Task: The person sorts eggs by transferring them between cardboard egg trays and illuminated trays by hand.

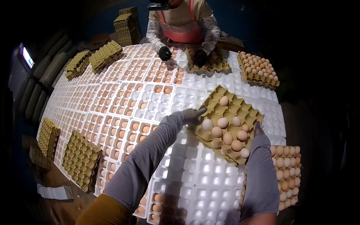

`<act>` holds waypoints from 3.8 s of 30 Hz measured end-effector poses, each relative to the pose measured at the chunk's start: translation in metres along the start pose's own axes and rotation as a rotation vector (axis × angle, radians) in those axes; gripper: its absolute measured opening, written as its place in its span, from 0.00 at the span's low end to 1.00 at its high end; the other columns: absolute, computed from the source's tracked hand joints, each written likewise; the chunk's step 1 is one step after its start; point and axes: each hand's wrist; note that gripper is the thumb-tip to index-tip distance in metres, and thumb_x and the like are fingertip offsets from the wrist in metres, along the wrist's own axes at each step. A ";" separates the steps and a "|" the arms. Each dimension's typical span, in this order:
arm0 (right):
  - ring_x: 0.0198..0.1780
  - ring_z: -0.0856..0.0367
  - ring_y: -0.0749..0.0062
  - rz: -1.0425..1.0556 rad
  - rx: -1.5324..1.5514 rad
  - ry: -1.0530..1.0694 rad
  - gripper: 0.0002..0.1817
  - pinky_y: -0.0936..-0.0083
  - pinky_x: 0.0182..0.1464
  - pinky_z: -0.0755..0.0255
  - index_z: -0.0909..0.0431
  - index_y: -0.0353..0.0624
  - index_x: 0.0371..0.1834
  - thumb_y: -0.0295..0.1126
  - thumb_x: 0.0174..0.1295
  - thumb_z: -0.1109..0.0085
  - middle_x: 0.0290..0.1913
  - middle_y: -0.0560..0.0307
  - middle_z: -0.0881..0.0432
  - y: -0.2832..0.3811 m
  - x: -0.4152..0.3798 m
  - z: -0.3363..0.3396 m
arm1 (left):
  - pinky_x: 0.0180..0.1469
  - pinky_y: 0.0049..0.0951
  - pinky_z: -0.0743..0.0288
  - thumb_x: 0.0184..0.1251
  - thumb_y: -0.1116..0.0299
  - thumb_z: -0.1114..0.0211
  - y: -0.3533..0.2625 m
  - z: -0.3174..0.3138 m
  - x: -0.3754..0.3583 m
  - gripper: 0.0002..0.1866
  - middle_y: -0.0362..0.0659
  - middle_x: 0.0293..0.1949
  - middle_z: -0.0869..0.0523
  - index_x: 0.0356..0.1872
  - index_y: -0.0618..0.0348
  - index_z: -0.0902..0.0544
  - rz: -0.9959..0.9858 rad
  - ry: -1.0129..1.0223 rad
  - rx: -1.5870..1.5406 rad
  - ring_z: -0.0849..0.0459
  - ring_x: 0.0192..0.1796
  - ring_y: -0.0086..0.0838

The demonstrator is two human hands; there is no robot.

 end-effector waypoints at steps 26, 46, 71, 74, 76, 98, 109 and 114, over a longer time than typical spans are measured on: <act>0.60 0.20 0.56 0.053 0.307 0.277 0.34 0.58 0.63 0.23 0.32 0.43 0.73 0.58 0.78 0.64 0.65 0.50 0.21 0.004 -0.042 -0.010 | 0.31 0.36 0.19 0.72 0.52 0.40 -0.071 0.015 -0.089 0.22 0.46 0.36 0.16 0.59 0.54 0.21 0.157 -0.168 -0.714 0.16 0.30 0.32; 0.54 0.23 0.70 0.087 0.330 0.698 0.27 0.71 0.58 0.30 0.25 0.37 0.65 0.43 0.69 0.38 0.56 0.54 0.19 -0.032 -0.233 -0.535 | 0.60 0.38 0.25 0.58 0.72 0.30 0.294 0.208 -0.526 0.29 0.53 0.44 0.15 0.64 0.61 0.23 0.209 -0.718 0.405 0.17 0.52 0.43; 0.60 0.23 0.75 0.235 -0.146 0.557 0.14 0.73 0.62 0.28 0.18 0.41 0.54 0.31 0.68 0.36 0.51 0.60 0.17 -0.020 -0.384 0.122 | 0.56 0.35 0.20 0.68 0.70 0.31 -0.259 -0.134 -0.166 0.14 0.49 0.50 0.12 0.53 0.54 0.13 -0.520 -0.527 0.027 0.13 0.53 0.42; 0.56 0.21 0.77 0.362 -0.074 0.512 0.12 0.77 0.56 0.26 0.18 0.41 0.52 0.29 0.66 0.34 0.49 0.61 0.18 -0.018 -0.352 0.185 | 0.64 0.40 0.25 0.68 0.66 0.32 -0.300 -0.176 -0.083 0.21 0.48 0.56 0.14 0.62 0.52 0.18 -0.606 -0.586 0.226 0.20 0.64 0.47; 0.44 0.22 0.84 0.635 -0.168 0.447 0.11 0.84 0.41 0.30 0.16 0.43 0.48 0.26 0.63 0.32 0.44 0.64 0.17 0.002 -0.302 0.232 | 0.68 0.42 0.28 0.68 0.67 0.32 -0.312 -0.192 -0.045 0.23 0.48 0.57 0.14 0.64 0.52 0.20 -0.486 -0.474 0.390 0.24 0.69 0.46; 0.51 0.15 0.57 0.959 -1.559 0.625 0.28 0.60 0.55 0.24 0.18 0.45 0.53 0.53 0.57 0.31 0.50 0.50 0.17 0.096 -0.150 0.195 | 0.46 0.26 0.16 0.71 0.65 0.36 -0.356 -0.167 -0.116 0.19 0.45 0.51 0.16 0.60 0.58 0.21 -0.078 -0.087 -0.732 0.15 0.47 0.26; 0.60 0.21 0.63 0.654 -0.368 0.997 0.20 0.64 0.56 0.23 0.21 0.46 0.54 0.30 0.57 0.36 0.67 0.55 0.29 0.085 -0.154 0.241 | 0.56 0.41 0.20 0.63 0.58 0.29 -0.354 -0.217 -0.133 0.16 0.54 0.67 0.26 0.52 0.45 0.12 -0.284 -0.408 0.273 0.20 0.59 0.40; 0.63 0.27 0.55 1.357 -1.495 0.386 0.25 0.59 0.58 0.26 0.19 0.51 0.51 0.46 0.51 0.26 0.67 0.53 0.30 0.026 -0.186 0.219 | 0.43 0.31 0.16 0.70 0.24 0.60 -0.289 -0.212 -0.189 0.47 0.50 0.58 0.18 0.68 0.59 0.28 0.020 -0.106 -1.060 0.15 0.46 0.31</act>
Point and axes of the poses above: each hand's wrist, its own x-axis towards the middle knuckle, its own z-axis out of the back of the hand, y = z × x
